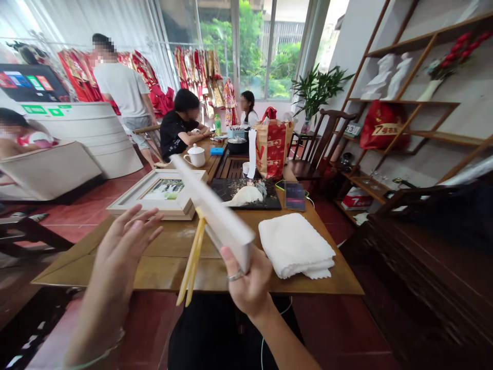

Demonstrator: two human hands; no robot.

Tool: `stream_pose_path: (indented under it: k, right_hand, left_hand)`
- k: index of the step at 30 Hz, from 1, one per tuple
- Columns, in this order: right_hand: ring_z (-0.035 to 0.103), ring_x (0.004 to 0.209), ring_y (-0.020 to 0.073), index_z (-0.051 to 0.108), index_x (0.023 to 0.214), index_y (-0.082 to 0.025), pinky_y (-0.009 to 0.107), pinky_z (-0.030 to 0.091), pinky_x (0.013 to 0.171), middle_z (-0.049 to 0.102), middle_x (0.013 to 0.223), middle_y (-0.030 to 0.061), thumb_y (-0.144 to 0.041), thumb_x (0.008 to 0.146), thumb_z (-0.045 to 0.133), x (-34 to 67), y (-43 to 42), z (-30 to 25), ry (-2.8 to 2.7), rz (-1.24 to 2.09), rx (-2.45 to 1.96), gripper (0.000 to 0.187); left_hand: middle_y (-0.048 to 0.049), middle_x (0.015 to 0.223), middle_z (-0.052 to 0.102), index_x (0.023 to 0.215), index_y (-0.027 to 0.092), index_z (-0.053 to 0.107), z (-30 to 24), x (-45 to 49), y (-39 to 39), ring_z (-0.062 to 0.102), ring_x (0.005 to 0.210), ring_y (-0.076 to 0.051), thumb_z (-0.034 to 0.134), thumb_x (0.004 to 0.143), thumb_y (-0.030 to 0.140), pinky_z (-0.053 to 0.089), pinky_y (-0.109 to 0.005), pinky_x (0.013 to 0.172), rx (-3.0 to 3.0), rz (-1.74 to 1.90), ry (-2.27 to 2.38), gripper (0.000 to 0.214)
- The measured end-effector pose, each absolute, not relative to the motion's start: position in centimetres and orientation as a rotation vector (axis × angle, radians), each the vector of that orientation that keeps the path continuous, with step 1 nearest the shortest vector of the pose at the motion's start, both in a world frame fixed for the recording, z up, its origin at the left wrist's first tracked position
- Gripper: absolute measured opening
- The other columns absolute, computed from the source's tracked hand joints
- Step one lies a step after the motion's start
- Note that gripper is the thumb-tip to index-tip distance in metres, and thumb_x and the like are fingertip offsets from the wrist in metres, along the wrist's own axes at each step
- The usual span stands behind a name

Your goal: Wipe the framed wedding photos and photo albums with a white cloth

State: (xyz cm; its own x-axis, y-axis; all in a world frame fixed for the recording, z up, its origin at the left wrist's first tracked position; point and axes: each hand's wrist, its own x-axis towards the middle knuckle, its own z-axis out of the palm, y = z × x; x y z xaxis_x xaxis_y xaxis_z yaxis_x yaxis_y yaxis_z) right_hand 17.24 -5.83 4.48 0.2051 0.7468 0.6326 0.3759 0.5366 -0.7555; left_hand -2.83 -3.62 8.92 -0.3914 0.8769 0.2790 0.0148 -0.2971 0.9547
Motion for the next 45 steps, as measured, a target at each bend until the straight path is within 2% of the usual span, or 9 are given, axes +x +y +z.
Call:
stream_pose_path:
  k: [4, 8, 17, 19, 21, 27, 34, 40, 45]
  right_hand:
    - [0.065, 0.098, 0.0264, 0.06, 0.118, -0.017, 0.042, 0.053, 0.086, 0.069, 0.106, 0.0092, -0.031, 0.083, 0.064, 16.3, -5.6, 5.5, -0.656, 0.573, -0.86, 0.038]
    - [0.06, 0.109, 0.0264, 0.054, 0.126, -0.019, 0.046, 0.048, 0.095, 0.063, 0.12, 0.0094, -0.033, 0.084, 0.063, 15.1, -4.9, 6.3, -0.457, 0.673, -0.745, 0.046]
    - [0.06, 0.109, 0.0275, 0.058, 0.123, -0.02, 0.043, 0.053, 0.089, 0.064, 0.118, 0.0108, -0.048, 0.097, 0.031, 21.7, -7.2, 1.7, -1.101, 1.003, -0.804, 0.047]
    - [0.061, 0.108, 0.0259, 0.06, 0.12, -0.024, 0.039, 0.053, 0.09, 0.065, 0.119, 0.0077, -0.034, 0.094, 0.046, 25.8, -8.3, 1.4, -1.544, 0.828, -0.948, 0.032]
    - [0.055, 0.116, 0.0272, 0.055, 0.126, -0.028, 0.041, 0.046, 0.099, 0.059, 0.127, 0.0061, -0.022, 0.083, 0.063, 29.6, -8.9, 1.8, -1.776, 0.376, -1.093, 0.044]
    - [0.016, 0.141, 0.0301, 0.022, 0.147, -0.024, 0.059, 0.018, 0.112, 0.027, 0.153, 0.0075, -0.008, 0.076, 0.047, 34.3, -5.8, 1.1, -2.241, 0.015, -1.371, 0.077]
    - [0.058, 0.113, 0.0293, 0.065, 0.114, -0.023, 0.05, 0.039, 0.103, 0.068, 0.115, 0.0051, -0.007, 0.064, 0.047, 33.8, -0.9, -1.0, -1.877, 0.082, -1.303, 0.055]
    - [0.068, 0.09, 0.0281, 0.068, 0.093, -0.022, 0.044, 0.055, 0.082, 0.073, 0.086, 0.0035, -0.037, 0.068, 0.064, 35.6, -0.5, 0.9, -0.743, 0.532, -1.087, 0.029]
    - [0.068, 0.078, 0.0314, 0.068, 0.07, -0.032, 0.046, 0.058, 0.071, 0.07, 0.068, 0.0066, -0.07, 0.067, 0.047, 36.6, 0.0, -1.2, -1.238, 0.909, -1.146, 0.044]
  left_hand:
    - [-0.0164, 0.145, 0.037, 0.141, 0.02, 0.03, 4.1, -1.2, -2.8, 0.036, 0.135, -0.027, 0.071, 0.073, 0.039, 0.032, -0.04, 0.111, 0.956, 1.67, 1.523, 0.081]
    - [-0.0154, 0.126, 0.059, 0.134, 0.023, 0.041, 2.0, 1.6, -4.1, 0.062, 0.109, -0.03, 0.07, 0.074, 0.045, 0.054, -0.04, 0.084, 0.652, 1.329, 1.099, 0.071]
    - [-0.0084, 0.098, 0.072, 0.116, 0.018, 0.056, 3.0, 1.7, -5.0, 0.071, 0.082, -0.021, 0.066, 0.08, 0.033, 0.057, -0.027, 0.069, 0.469, 1.423, 1.206, 0.04]
    - [-0.0076, 0.089, 0.073, 0.112, 0.016, 0.059, 3.2, -0.3, -5.0, 0.071, 0.072, -0.02, 0.065, 0.081, 0.03, 0.057, -0.024, 0.061, 0.511, 1.402, 1.311, 0.035]
    - [-0.0069, 0.085, 0.074, 0.11, 0.015, 0.06, 3.5, -2.1, -5.3, 0.071, 0.067, -0.019, 0.064, 0.081, 0.028, 0.056, -0.023, 0.056, 0.555, 1.384, 1.378, 0.032]
    - [-0.0065, 0.078, 0.074, 0.115, 0.015, 0.059, 5.0, -4.0, -5.8, 0.071, 0.062, -0.02, 0.062, 0.083, 0.025, 0.054, -0.022, 0.05, 0.602, 1.333, 1.43, 0.034]
    - [-0.0071, 0.081, 0.074, 0.116, 0.018, 0.059, 5.0, -2.7, -4.7, 0.07, 0.06, -0.019, 0.059, 0.085, 0.021, 0.054, -0.023, 0.051, 0.597, 1.198, 1.364, 0.031]
    - [-0.0079, 0.088, 0.074, 0.119, 0.019, 0.057, 3.6, -2.3, -3.8, 0.07, 0.062, -0.019, 0.06, 0.085, 0.025, 0.055, -0.025, 0.053, 0.629, 1.126, 1.326, 0.034]
    - [-0.0077, 0.086, 0.074, 0.117, 0.019, 0.056, 3.5, -1.9, -2.4, 0.07, 0.064, -0.02, 0.066, 0.082, 0.028, 0.055, -0.027, 0.056, 0.659, 1.081, 1.295, 0.038]
